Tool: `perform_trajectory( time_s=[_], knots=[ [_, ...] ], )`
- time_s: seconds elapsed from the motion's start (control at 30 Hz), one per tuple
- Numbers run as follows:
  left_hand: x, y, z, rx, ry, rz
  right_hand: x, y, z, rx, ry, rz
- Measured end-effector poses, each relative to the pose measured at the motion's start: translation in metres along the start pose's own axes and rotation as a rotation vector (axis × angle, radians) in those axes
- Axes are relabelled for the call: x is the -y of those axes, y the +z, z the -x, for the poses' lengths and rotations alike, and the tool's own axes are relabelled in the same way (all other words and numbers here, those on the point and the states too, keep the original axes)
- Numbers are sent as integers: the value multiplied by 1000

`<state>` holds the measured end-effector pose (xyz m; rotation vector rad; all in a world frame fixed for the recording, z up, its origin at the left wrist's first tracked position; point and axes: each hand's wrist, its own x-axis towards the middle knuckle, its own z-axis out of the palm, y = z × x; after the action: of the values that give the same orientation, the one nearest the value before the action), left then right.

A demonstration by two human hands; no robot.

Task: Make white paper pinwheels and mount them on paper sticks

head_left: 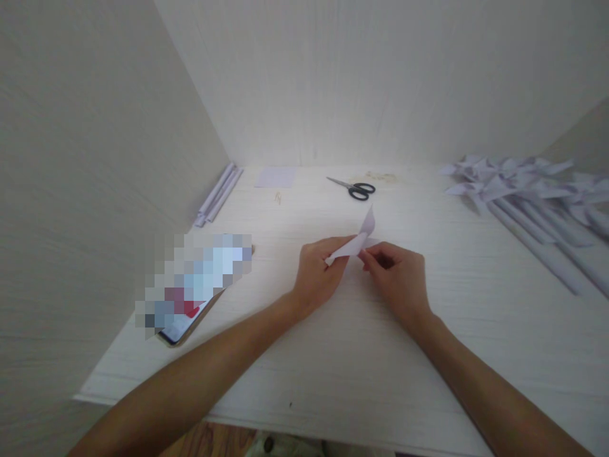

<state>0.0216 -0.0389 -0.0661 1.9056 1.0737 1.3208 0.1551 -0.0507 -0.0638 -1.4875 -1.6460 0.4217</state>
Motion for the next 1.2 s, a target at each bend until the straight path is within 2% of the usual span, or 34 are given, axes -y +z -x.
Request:
perform_trajectory(
  time_s=[0.17, 0.3, 0.47, 0.63, 0.8, 0.97, 1.2],
  knots=[
    [0, -1, 4, 21, 137, -32, 1, -1, 1, -75, -113, 77],
    [3, -1, 5, 30, 169, -56, 0, -1, 2, -106, -174, 120],
    [2, -1, 6, 40, 174, -94, -2, 0, 2, -106, -123, 128],
    [2, -1, 8, 71, 272, -159, 0, -2, 1, -72, -111, 122],
    [8, -1, 7, 35, 388, -234, -2, -1, 0, -55, -11, -44],
    [9, 0, 6, 15, 409, -267, -8, 1, -1, 2, 69, -185],
    [9, 0, 7, 4, 418, -316, -4, 0, -1, -29, 91, -267]
  ],
)
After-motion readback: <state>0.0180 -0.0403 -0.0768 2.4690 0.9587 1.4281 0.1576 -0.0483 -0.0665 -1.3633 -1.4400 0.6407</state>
